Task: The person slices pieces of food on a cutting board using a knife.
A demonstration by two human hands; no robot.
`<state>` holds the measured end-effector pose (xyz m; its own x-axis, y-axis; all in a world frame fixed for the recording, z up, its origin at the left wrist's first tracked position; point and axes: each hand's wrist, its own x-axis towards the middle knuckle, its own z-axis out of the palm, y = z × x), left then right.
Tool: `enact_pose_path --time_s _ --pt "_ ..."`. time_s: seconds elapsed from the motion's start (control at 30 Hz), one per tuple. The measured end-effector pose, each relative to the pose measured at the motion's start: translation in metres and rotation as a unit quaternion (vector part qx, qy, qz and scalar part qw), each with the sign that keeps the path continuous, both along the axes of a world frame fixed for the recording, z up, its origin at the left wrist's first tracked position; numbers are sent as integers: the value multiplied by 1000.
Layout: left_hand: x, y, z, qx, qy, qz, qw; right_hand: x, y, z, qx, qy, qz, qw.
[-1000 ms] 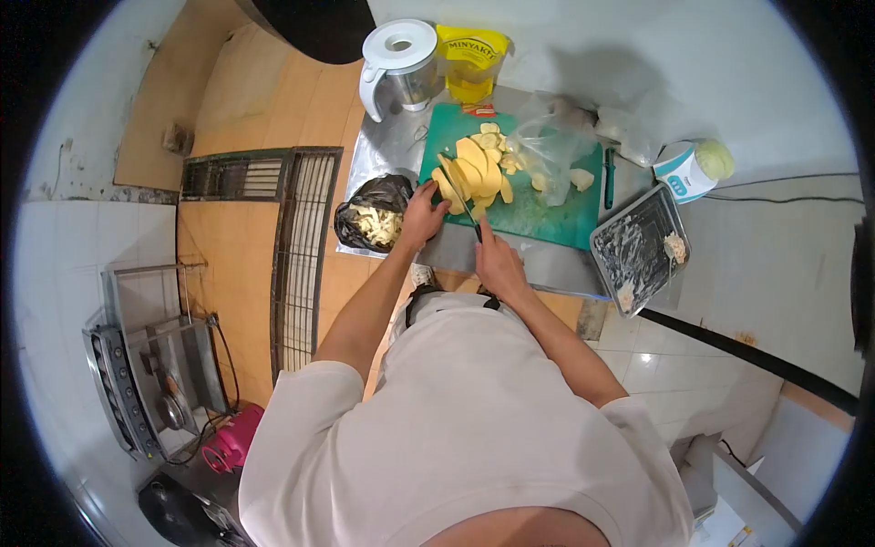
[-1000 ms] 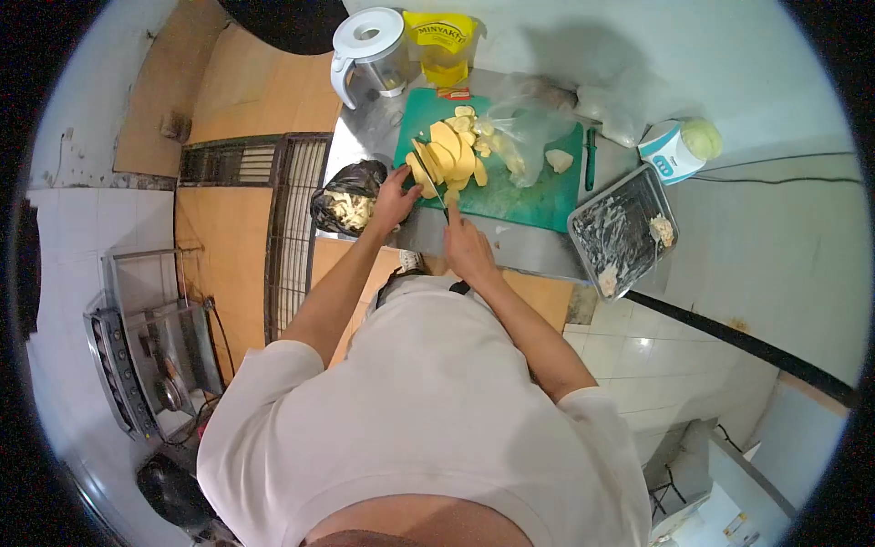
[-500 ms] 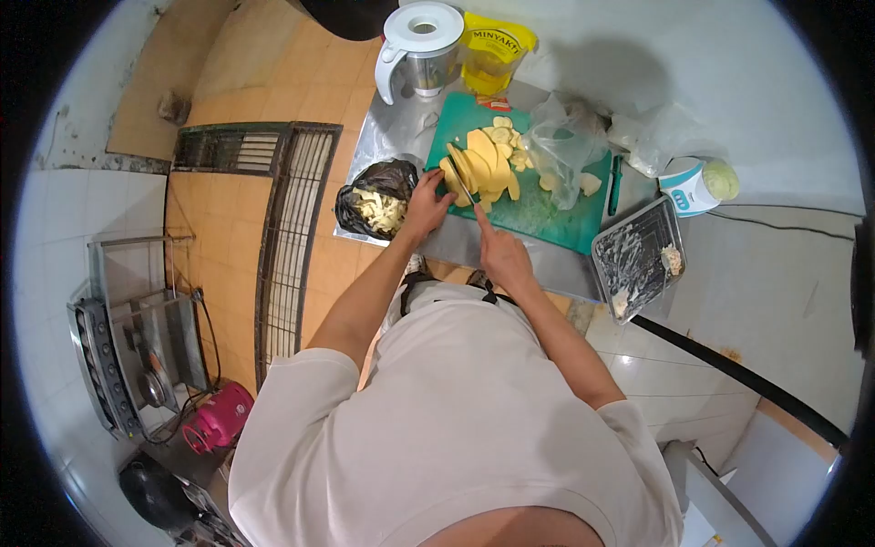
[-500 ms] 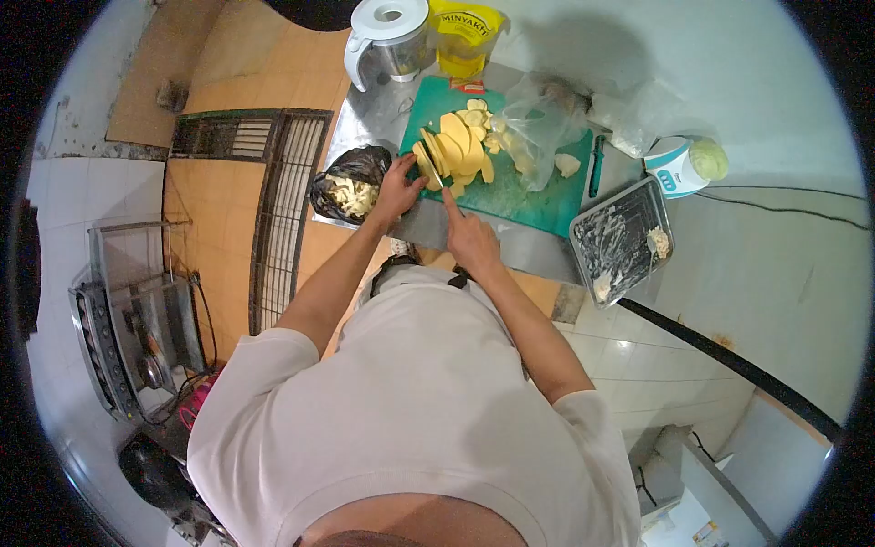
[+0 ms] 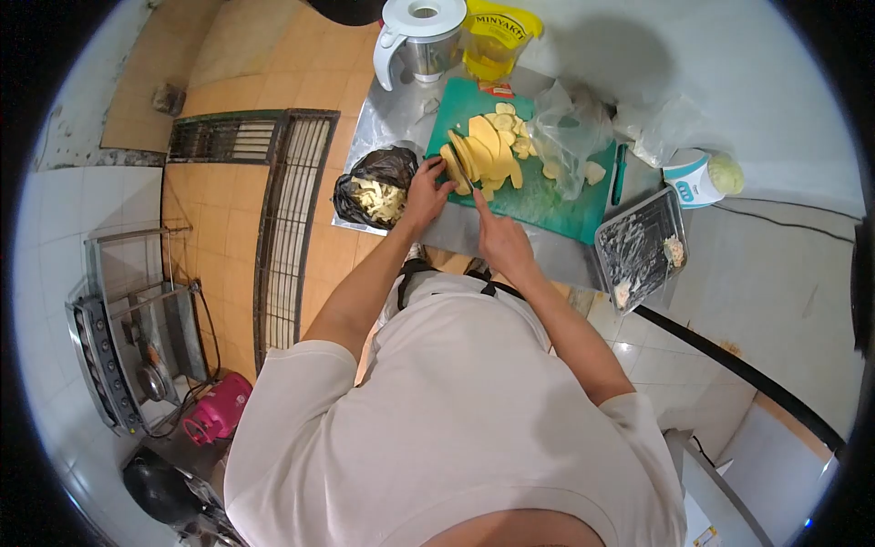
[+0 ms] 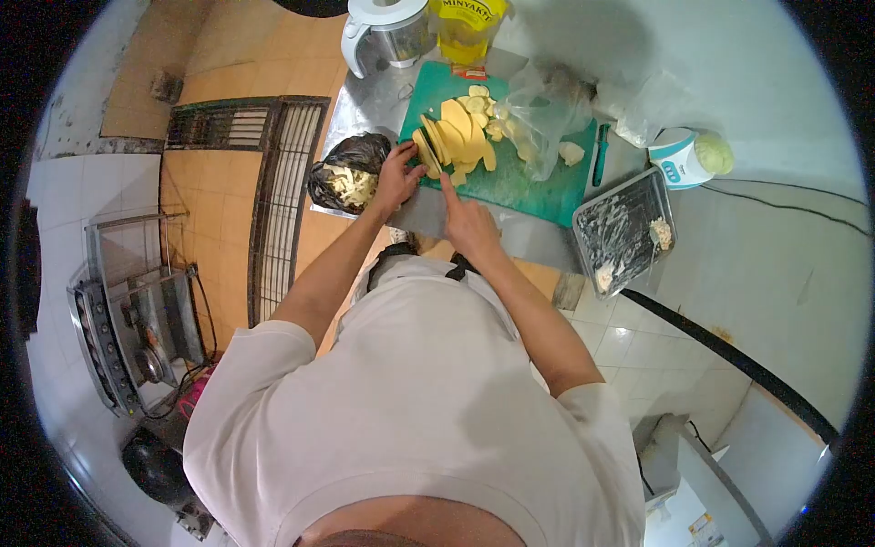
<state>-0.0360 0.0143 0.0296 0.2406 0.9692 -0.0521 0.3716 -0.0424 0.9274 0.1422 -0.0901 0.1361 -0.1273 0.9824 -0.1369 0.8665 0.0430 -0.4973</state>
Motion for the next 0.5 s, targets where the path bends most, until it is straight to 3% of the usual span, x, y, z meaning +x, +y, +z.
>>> enact_pose_path --time_s 0.1,0.3,0.4,0.5 --pt "-1 0 0 -15 -10 -8 1000 2 8 6 -60 -14 12 998" --pt "-1 3 3 -48 -18 -9 999 -9 29 11 -14 -40 17 999" --pt "0 2 4 -30 -18 -3 999 -20 55 3 -67 -53 1 996" --pt "2 0 5 -22 6 0 1000 -29 70 -6 -42 -24 -8 999"
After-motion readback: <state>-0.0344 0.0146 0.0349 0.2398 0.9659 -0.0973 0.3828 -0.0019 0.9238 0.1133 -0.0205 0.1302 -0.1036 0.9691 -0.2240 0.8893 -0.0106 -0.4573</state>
